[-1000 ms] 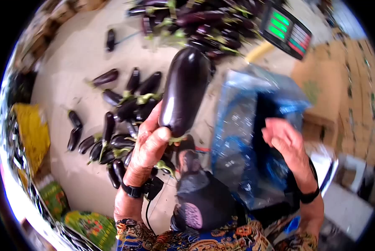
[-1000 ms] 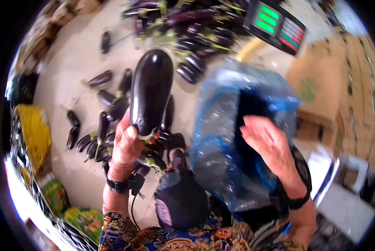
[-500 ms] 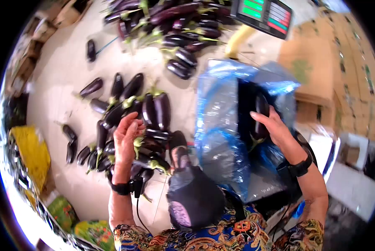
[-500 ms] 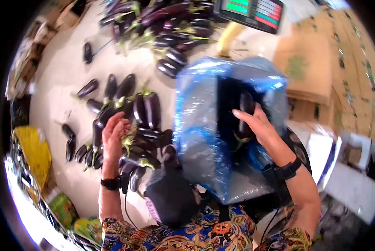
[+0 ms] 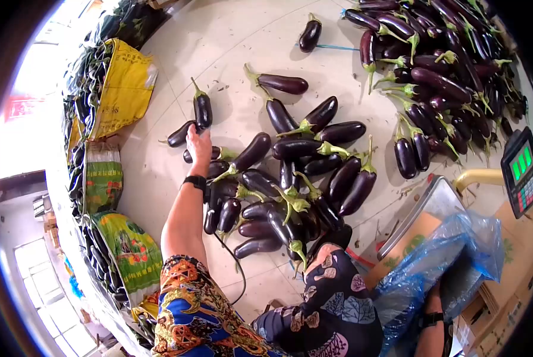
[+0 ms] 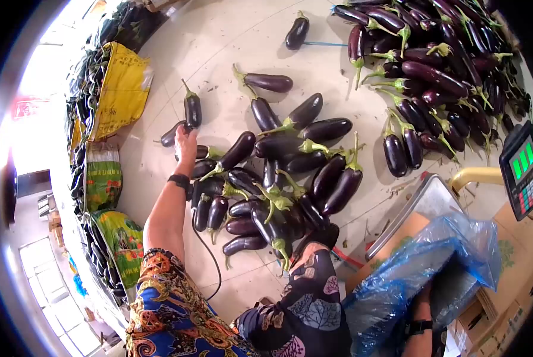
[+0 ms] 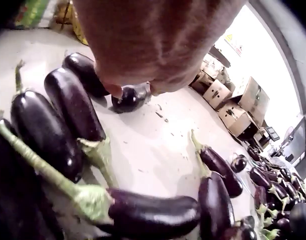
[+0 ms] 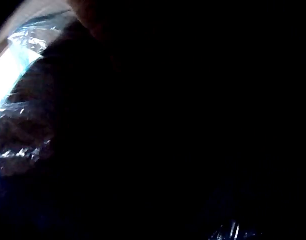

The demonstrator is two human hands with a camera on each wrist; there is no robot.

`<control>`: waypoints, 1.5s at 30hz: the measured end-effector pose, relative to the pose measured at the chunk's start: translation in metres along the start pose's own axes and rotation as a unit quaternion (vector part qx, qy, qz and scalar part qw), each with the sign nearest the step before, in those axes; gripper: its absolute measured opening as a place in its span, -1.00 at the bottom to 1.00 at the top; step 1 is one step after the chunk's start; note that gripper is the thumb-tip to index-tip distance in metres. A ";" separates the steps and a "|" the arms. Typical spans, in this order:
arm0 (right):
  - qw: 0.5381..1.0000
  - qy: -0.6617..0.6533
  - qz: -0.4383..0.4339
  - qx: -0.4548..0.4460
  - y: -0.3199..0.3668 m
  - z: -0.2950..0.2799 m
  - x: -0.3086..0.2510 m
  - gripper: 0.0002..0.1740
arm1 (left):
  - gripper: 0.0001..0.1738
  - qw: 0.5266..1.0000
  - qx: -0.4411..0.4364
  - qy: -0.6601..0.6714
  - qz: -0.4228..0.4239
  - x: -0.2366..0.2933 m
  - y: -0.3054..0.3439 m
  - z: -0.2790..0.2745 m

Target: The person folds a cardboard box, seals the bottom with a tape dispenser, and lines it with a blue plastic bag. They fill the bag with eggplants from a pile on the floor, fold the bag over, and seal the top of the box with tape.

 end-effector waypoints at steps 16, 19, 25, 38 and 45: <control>0.993 0.104 0.038 -0.042 0.017 -0.009 0.018 -0.43 | -0.27 0.965 -0.058 0.067 -0.245 0.024 -0.031 0.054; 0.991 0.119 0.025 -0.051 0.007 -0.011 0.020 -0.44 | -0.43 0.787 -0.271 0.446 -0.330 0.047 0.006 0.039; 0.977 0.176 -0.103 -0.059 -0.027 -0.022 0.010 -0.46 | -0.37 0.458 -0.546 0.648 -0.269 0.130 0.130 -0.010; 0.825 -0.360 -0.436 -0.004 0.149 -0.071 -0.288 0.23 | -0.06 0.347 -0.900 0.264 0.026 0.371 0.373 -0.122; 0.933 -0.218 -0.282 0.049 0.177 -0.103 -0.237 -0.28 | -0.31 0.506 -0.823 0.146 0.211 0.419 0.404 -0.133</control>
Point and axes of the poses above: each hand's wrist, its own y-axis away from the middle knuckle, its own z-axis out of the palm, x = y × z, the point moved 1 cm from there along -y, towards the middle knuckle, and after that the axes turned 13 degrees about -z, right-handed, at the moved point
